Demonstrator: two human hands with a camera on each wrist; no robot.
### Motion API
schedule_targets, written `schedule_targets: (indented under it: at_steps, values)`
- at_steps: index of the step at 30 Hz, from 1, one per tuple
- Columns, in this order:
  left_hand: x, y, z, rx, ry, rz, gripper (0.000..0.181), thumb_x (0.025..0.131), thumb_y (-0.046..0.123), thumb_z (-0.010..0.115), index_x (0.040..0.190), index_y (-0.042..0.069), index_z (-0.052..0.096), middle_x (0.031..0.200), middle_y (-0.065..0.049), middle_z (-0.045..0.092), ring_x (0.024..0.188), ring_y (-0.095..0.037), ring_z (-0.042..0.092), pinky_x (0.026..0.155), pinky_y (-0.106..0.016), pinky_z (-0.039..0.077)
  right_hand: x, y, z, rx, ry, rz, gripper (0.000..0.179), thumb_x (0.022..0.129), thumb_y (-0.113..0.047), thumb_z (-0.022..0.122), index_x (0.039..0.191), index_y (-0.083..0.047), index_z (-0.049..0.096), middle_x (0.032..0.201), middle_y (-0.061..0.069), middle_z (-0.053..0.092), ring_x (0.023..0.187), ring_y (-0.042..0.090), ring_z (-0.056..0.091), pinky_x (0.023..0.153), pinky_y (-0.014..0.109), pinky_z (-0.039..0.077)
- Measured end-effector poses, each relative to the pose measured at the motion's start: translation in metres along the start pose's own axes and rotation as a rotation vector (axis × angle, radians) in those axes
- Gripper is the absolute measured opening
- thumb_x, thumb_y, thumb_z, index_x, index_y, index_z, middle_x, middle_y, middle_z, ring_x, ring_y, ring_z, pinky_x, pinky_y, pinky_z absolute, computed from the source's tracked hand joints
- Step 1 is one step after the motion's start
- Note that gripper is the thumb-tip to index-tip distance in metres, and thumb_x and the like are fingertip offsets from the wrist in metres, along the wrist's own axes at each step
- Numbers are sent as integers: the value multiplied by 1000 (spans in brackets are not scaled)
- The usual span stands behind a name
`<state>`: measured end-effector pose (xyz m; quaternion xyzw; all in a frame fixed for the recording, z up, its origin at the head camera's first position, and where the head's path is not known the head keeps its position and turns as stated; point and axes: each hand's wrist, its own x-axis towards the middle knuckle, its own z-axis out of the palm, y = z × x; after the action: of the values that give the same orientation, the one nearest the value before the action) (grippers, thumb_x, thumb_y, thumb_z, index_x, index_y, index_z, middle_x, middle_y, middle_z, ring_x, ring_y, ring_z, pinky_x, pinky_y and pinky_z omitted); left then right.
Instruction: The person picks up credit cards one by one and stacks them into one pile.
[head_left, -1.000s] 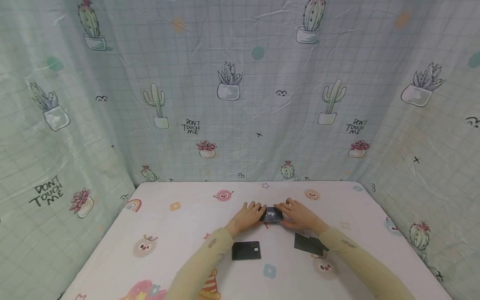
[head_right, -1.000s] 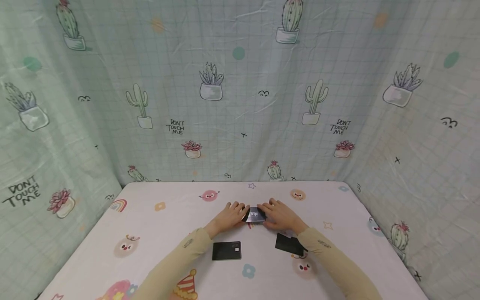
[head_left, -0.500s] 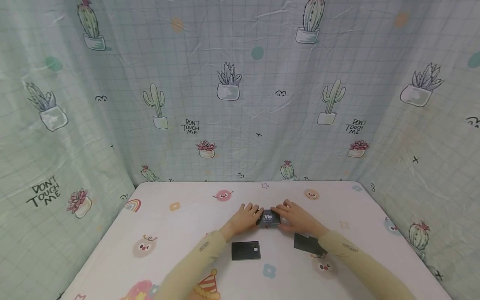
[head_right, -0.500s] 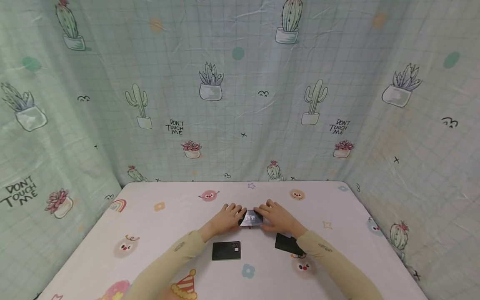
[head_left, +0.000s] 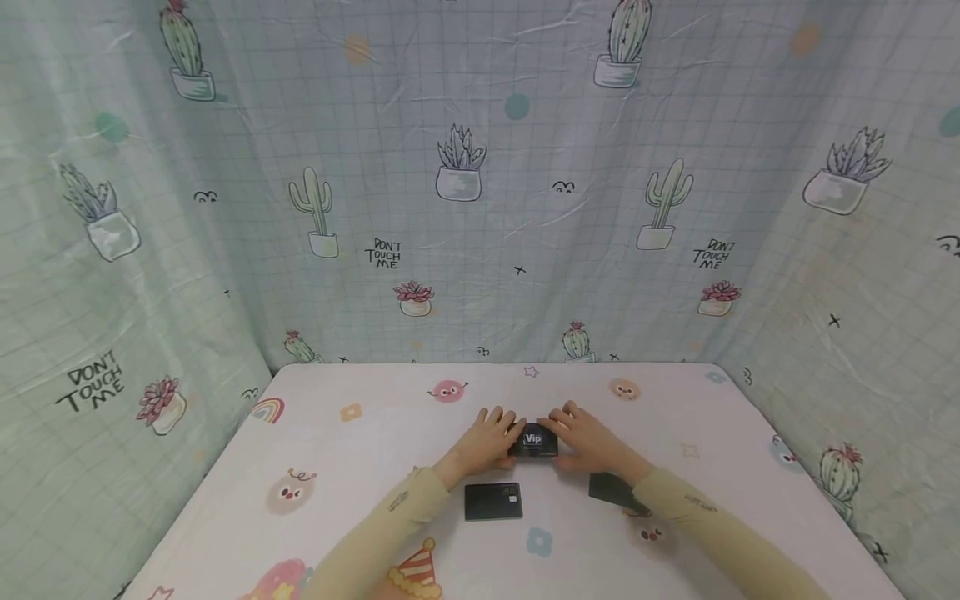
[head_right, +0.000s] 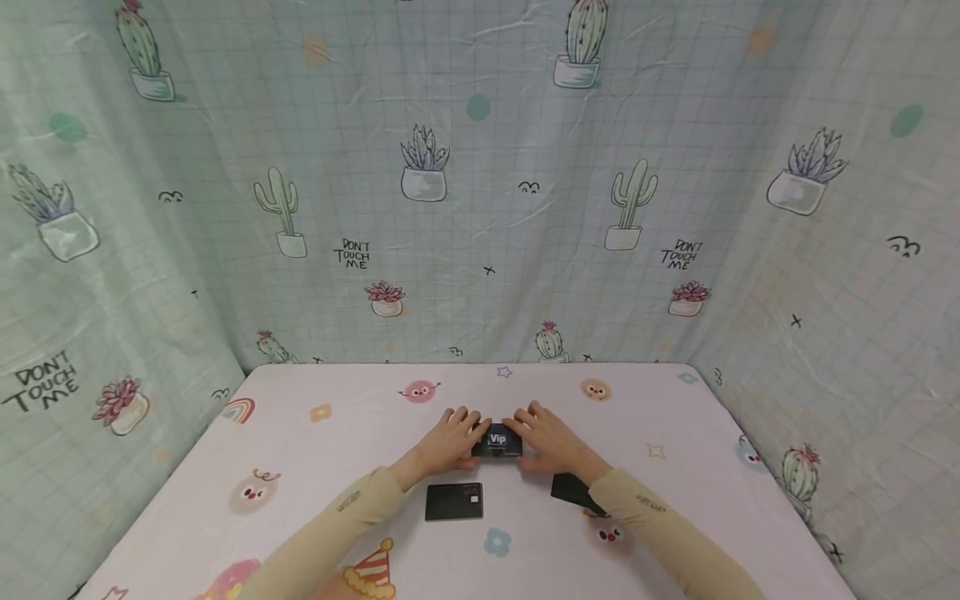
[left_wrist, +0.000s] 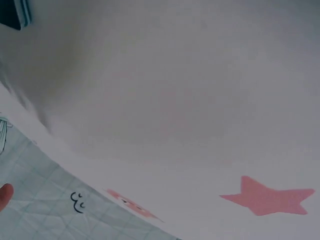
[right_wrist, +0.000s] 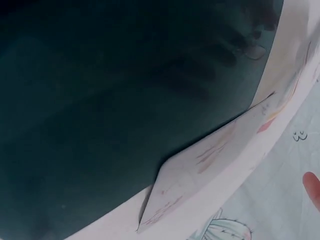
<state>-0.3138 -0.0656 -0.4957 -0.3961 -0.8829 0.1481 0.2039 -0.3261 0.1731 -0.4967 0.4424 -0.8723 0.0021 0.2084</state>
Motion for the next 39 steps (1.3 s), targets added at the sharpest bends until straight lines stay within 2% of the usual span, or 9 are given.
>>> schedule_targets:
  at_steps: [10, 19, 24, 28, 35, 39]
  values:
    - [-5, -1, -4, -56, 63, -40, 65, 75, 51, 58, 128, 16, 46, 107, -2, 48, 95, -19, 43, 80, -36, 41, 4, -4, -6, -1, 81, 5, 63, 67, -53, 68, 117, -18, 54, 100, -6, 51, 84, 12, 36, 69, 27, 40]
    - [-15, 1, -14, -85, 74, -54, 64, 74, 52, 62, 125, 17, 47, 106, -1, 49, 95, -18, 43, 81, -35, 41, 5, -14, -14, 43, 130, -9, 61, 65, -49, 71, 115, -17, 56, 99, -6, 54, 82, 12, 38, 67, 26, 40]
    - [-22, 3, -19, -133, 113, -70, 62, 74, 48, 64, 124, 16, 48, 107, -2, 50, 95, -18, 43, 81, -34, 42, 4, -17, -15, 41, 115, 24, 61, 67, -48, 70, 118, -20, 55, 101, -8, 54, 84, 10, 37, 68, 25, 40]
    - [-25, 4, -21, -129, 141, -78, 61, 75, 46, 65, 124, 15, 48, 109, -3, 50, 96, -18, 44, 82, -33, 41, 4, -19, -16, 19, 109, 34, 62, 67, -48, 70, 119, -20, 54, 102, -7, 54, 85, 10, 37, 69, 26, 39]
    - [-29, 7, -26, -141, 92, -124, 59, 78, 45, 61, 127, 15, 45, 112, -3, 48, 99, -19, 42, 85, -35, 39, 5, -25, -19, 14, 133, 49, 60, 67, -47, 70, 119, -20, 55, 101, -7, 55, 85, 10, 38, 68, 26, 40]
    - [-31, 9, -26, -143, 101, -133, 59, 77, 43, 62, 126, 15, 45, 112, -3, 47, 99, -19, 41, 85, -36, 38, 3, -30, -22, 21, 128, 69, 60, 68, -46, 69, 119, -19, 55, 101, -7, 55, 85, 11, 38, 67, 26, 39]
